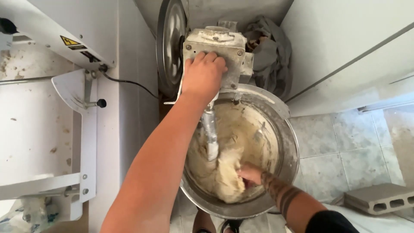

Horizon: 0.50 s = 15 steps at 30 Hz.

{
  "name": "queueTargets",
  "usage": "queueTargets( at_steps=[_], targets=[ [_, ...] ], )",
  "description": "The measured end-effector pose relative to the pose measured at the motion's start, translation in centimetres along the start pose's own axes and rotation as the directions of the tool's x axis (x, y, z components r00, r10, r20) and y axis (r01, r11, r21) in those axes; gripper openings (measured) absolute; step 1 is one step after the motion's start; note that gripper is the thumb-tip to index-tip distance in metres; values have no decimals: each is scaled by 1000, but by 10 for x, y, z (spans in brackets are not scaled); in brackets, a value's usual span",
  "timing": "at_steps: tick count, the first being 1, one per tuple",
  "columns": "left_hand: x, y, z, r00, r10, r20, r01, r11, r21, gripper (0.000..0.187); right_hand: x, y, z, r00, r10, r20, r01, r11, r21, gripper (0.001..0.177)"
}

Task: Scraping dough from the sides of a large industrial mixing bowl and the mixing hook using a plastic scraper and hands to consolidate the mixture.

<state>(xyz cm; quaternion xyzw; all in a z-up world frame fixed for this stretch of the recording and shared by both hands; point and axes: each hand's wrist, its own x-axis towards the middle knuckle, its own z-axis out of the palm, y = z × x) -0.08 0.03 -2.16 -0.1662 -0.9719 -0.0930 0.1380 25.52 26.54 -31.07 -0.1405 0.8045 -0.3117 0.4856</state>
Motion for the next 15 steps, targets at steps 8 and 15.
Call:
queueTargets(
  at_steps=[8, 15],
  targets=[
    [-1, -3, 6, 1000, -3, -13, 3, 1000, 19, 17, -62, -57, -88, 921, 377, -102, -293, 839, 459, 32],
    [-2, -2, 9, 998, -6, -57, 9, 999, 44, 17, 21, 16, -126, 924, 188, -334, -359, 729, -582, 24]
  ],
)
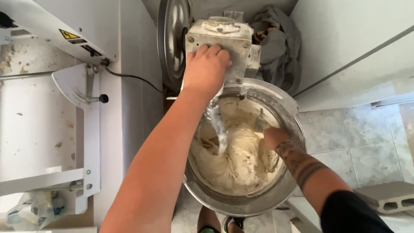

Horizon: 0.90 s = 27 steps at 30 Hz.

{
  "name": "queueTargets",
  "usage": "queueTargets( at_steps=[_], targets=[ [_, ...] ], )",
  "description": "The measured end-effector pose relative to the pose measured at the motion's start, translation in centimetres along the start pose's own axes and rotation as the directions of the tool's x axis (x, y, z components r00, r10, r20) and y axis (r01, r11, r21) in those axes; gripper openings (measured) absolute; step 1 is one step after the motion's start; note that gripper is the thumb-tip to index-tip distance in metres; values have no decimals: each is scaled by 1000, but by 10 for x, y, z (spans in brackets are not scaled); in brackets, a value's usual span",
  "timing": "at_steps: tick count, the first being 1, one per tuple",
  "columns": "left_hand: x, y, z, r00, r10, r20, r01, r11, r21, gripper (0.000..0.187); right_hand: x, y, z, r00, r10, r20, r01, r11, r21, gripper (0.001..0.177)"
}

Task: Scraping dough from the sides of a large industrial mixing bowl and the mixing hook using a plastic scraper and hands to consolidate the mixture.

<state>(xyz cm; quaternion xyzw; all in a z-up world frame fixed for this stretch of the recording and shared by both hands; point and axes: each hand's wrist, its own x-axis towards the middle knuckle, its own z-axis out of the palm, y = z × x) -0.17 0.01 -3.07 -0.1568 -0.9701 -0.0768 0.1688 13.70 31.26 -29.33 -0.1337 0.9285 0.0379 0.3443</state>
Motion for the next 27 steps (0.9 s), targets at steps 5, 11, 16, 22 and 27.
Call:
queueTargets(
  at_steps=[5, 11, 16, 22, 27],
  targets=[
    [0, 0, -5, 999, 27, -35, -29, 999, -30, 13, 23, -4, 87, 977, 97, 191, -132, 974, 182, 33],
    [6, 4, -21, 993, 25, 114, -17, 997, -74, 18, -16, -43, 55, 915, -76, 396, -155, 840, 519, 21],
    [4, 6, -19, 999, 39, 16, -38, 996, -75, 19, -17, -76, 123, 942, -128, 310, -153, 659, 737, 12],
    [3, 6, -22, 997, 56, 43, -53, 997, -63, 20, -92, -145, -30, 918, -68, 392, -366, 238, 900, 26],
    [5, 4, -19, 998, 63, -3, -63, 996, -57, 15, -40, -70, 18, 985, -126, 115, -47, 448, 893, 21]
  ],
)
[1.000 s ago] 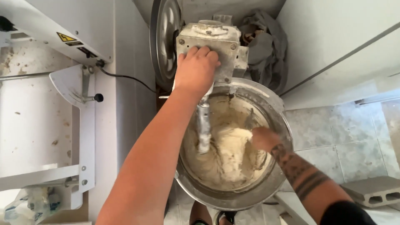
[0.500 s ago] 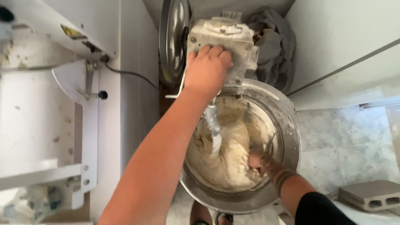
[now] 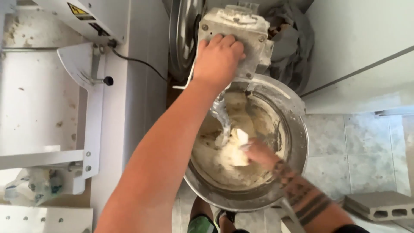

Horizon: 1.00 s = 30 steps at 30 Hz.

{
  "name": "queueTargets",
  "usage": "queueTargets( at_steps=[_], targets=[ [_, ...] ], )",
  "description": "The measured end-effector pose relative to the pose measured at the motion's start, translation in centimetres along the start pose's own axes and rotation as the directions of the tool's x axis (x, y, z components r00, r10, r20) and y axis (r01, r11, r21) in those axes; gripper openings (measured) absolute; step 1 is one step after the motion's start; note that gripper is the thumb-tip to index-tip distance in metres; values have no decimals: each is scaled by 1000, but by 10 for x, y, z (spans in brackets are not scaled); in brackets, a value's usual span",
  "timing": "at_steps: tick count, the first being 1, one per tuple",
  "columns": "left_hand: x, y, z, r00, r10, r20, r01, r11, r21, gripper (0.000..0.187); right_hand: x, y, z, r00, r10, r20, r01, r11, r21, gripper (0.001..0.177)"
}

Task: Scraping dough from the sides of a large industrial mixing bowl and the mixing hook using a plastic scraper and hands to consolidate the mixture.

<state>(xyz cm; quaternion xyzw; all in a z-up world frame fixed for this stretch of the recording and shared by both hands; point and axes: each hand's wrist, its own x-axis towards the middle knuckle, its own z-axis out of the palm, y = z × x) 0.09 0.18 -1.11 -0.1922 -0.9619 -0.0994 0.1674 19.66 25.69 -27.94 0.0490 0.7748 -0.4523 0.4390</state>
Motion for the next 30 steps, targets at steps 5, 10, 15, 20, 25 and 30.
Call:
queueTargets(
  at_steps=[5, 10, 15, 20, 25, 30],
  targets=[
    [1, -1, 4, 1000, -14, -20, 14, 1000, -8, 14, -45, -121, -84, 939, 136, -315, -316, 700, -640, 59],
    [0, 1, 9, 999, -31, -7, 31, 999, -13, 15, -7, -32, -43, 958, 107, -265, -280, 535, -797, 32],
    [-4, 3, 14, 996, -27, -90, 24, 999, -34, 12, 25, 49, -25, 947, 291, -135, -278, 532, -800, 21],
    [2, 1, 24, 978, -53, -200, 55, 998, 7, 13, 76, 136, -22, 938, 316, 146, -88, 620, -780, 49],
    [1, 3, 13, 985, -67, -158, 65, 998, -16, 6, 110, 218, 20, 434, -476, 765, 899, 171, -403, 16],
    [1, 5, 3, 998, -61, 10, 61, 998, -20, 15, 10, 50, 74, 592, -704, 392, 803, 475, -361, 44]
  ],
)
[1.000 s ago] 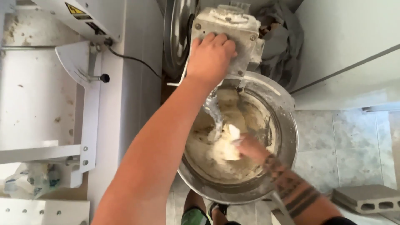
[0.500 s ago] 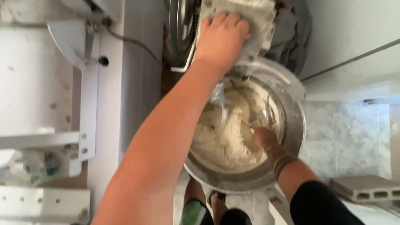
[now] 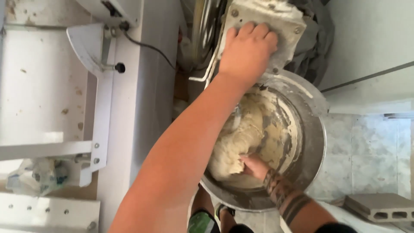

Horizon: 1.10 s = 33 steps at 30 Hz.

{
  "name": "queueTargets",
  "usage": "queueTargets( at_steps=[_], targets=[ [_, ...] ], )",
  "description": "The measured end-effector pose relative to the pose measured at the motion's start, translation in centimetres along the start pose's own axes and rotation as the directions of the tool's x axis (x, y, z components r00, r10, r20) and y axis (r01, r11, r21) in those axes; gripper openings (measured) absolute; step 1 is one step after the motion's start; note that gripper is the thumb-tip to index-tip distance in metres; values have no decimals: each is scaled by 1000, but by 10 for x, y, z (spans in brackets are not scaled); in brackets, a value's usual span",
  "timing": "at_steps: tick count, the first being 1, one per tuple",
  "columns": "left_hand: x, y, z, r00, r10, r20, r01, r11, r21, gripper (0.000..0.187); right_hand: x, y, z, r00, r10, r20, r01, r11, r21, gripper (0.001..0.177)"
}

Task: Scraping dough from the sides of a large industrial mixing bowl and the mixing hook using a plastic scraper and hands to consolidate the mixture.

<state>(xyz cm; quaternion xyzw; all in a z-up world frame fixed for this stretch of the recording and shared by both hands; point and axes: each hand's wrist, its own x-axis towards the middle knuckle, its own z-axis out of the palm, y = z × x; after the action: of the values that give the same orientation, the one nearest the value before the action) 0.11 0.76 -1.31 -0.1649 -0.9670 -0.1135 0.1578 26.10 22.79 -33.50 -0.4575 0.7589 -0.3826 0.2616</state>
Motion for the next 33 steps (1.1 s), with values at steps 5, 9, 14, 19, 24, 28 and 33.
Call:
queueTargets(
  at_steps=[5, 9, 14, 19, 24, 28, 33],
  targets=[
    [2, -4, 13, 997, 9, -83, -9, 1000, -2, 13, 66, -91, -104, 444, 888, 117, -885, 415, 210, 39],
    [-1, -5, 11, 996, 21, -84, -20, 1000, 12, 13, 68, -103, -209, 326, 931, 161, -916, 354, -189, 36],
    [-2, -7, 19, 982, 50, -183, -40, 998, 55, 16, 31, 63, -168, 817, 471, -332, -529, 385, -756, 16],
    [-4, -6, 11, 973, 76, -218, -62, 996, 69, 16, -88, 255, -23, 793, 598, 116, -149, 375, -915, 11],
    [-3, -6, 5, 981, 60, -183, -54, 998, 34, 14, -20, 88, -66, 470, 863, 185, -517, 439, -735, 29],
    [-6, -7, 7, 996, 25, -86, -25, 1000, -7, 14, -17, 46, -61, 365, 872, 326, -646, 490, -586, 30],
    [-3, -6, 5, 997, 30, -71, -34, 998, -46, 14, -18, 45, -33, 290, 849, 441, -679, 507, -531, 32]
  ],
)
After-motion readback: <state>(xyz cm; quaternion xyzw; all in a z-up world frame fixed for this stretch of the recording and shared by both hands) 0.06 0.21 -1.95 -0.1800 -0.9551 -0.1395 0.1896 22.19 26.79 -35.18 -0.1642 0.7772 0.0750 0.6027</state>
